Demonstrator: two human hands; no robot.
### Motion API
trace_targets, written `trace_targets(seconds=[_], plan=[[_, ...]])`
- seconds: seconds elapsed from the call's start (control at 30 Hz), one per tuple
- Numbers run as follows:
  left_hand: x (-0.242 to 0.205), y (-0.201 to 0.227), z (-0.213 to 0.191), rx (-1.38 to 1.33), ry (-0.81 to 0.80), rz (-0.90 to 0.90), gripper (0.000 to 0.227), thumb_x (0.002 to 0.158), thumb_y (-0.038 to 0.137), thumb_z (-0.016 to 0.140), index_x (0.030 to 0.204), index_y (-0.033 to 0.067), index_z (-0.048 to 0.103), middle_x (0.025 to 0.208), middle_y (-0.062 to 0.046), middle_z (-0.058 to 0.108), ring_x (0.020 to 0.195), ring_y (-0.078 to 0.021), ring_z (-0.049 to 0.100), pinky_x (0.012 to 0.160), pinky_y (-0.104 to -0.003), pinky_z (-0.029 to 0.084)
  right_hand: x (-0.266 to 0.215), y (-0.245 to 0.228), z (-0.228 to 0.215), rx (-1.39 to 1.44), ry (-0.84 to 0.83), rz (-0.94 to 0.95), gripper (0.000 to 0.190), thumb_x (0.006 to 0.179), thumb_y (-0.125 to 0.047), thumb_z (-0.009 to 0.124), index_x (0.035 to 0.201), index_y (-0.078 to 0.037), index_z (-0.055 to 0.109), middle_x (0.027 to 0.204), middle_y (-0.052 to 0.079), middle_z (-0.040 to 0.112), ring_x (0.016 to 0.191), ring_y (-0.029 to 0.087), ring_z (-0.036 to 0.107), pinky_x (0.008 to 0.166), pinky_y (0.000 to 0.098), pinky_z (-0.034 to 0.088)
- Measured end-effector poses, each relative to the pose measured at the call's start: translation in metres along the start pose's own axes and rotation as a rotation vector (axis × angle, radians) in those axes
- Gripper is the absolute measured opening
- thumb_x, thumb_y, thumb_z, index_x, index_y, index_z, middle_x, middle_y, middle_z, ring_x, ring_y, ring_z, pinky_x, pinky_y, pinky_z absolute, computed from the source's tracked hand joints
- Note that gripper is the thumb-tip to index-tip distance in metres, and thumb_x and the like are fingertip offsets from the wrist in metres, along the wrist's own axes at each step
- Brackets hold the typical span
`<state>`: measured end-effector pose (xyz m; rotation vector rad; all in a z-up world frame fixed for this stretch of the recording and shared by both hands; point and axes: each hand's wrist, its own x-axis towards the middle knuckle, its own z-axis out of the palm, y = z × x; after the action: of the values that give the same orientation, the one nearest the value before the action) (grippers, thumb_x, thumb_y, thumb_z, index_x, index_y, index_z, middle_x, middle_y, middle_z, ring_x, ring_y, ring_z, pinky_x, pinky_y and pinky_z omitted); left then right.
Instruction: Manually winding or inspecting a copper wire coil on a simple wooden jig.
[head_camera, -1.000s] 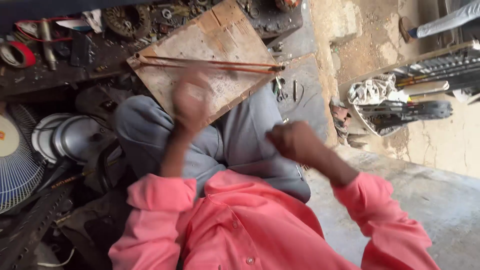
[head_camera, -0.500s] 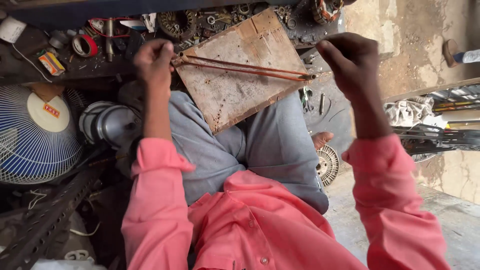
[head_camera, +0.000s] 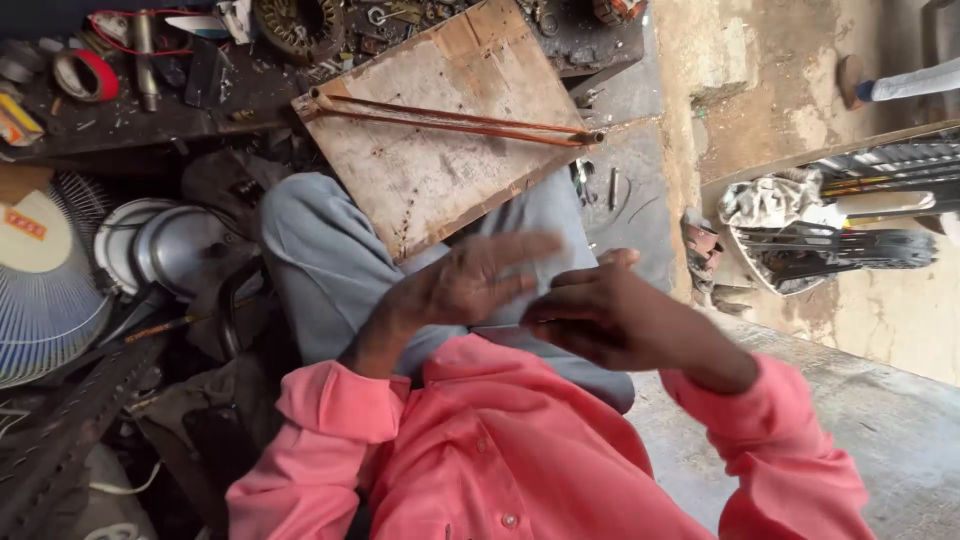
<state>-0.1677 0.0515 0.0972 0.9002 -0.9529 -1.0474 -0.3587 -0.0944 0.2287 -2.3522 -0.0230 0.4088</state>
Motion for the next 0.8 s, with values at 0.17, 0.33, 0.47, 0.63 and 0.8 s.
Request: trace_targets(seconds=[0.17,0.33,0.47,0.63,0.8], plan=[[-0.030,0.002,-0.086,0.053,0.206,0.119,0.012,0.098,0.011,0.074,0.104,0.0020,0.071,0.106,-0.008,0.072,0.098,-0.0161,0.065,0.088,-0.030,0.052,0.006,-0.003,-0.066,0.579,0.437,0.308,0.014,0.096,-0.012,0.068,0.099,0.000,0.074,0.076,0.005,0.065,0.064,0.011,0.055,0.057,0.0264,0.040],[-0.001,-0.039,-0.173,0.079,0.911,0.082,0.007,0.096,0.008,0.073,0.098,0.0021,0.070,0.084,-0.003,0.073,0.076,-0.0108,0.072,0.055,-0.023,0.047,0.053,0.124,-0.054,0.556,0.831,0.204,0.019,0.105,-0.019,0.077,0.108,0.000,0.075,0.082,0.001,0.068,0.067,0.004,0.055,0.058,0.0193,0.040],[0.005,-0.086,-0.204,0.397,1.078,0.141,0.005,0.096,0.005,0.078,0.099,0.0022,0.075,0.083,-0.001,0.073,0.071,-0.0076,0.066,0.068,-0.024,0.056,0.072,0.207,-0.024,0.331,1.007,0.285,0.023,0.099,-0.022,0.081,0.103,0.001,0.079,0.080,0.005,0.072,0.067,0.008,0.062,0.060,0.0228,0.049],[0.007,-0.100,-0.208,0.528,1.032,0.225,0.007,0.099,0.002,0.077,0.106,0.0000,0.076,0.090,-0.002,0.074,0.079,-0.0095,0.067,0.073,-0.025,0.056,0.031,0.243,0.017,-0.231,1.084,0.584,0.030,0.090,-0.034,0.084,0.094,-0.005,0.084,0.066,0.013,0.069,0.060,0.015,0.064,0.060,0.0310,0.050],[0.001,-0.086,-0.177,0.549,1.036,0.377,0.007,0.106,0.003,0.066,0.112,0.0005,0.068,0.101,-0.005,0.070,0.086,-0.0101,0.065,0.077,-0.026,0.055,0.000,0.190,0.082,-0.200,0.875,0.361,0.020,0.087,-0.006,0.068,0.103,-0.011,0.081,0.087,0.014,0.074,0.072,0.030,0.071,0.062,0.0383,0.054]])
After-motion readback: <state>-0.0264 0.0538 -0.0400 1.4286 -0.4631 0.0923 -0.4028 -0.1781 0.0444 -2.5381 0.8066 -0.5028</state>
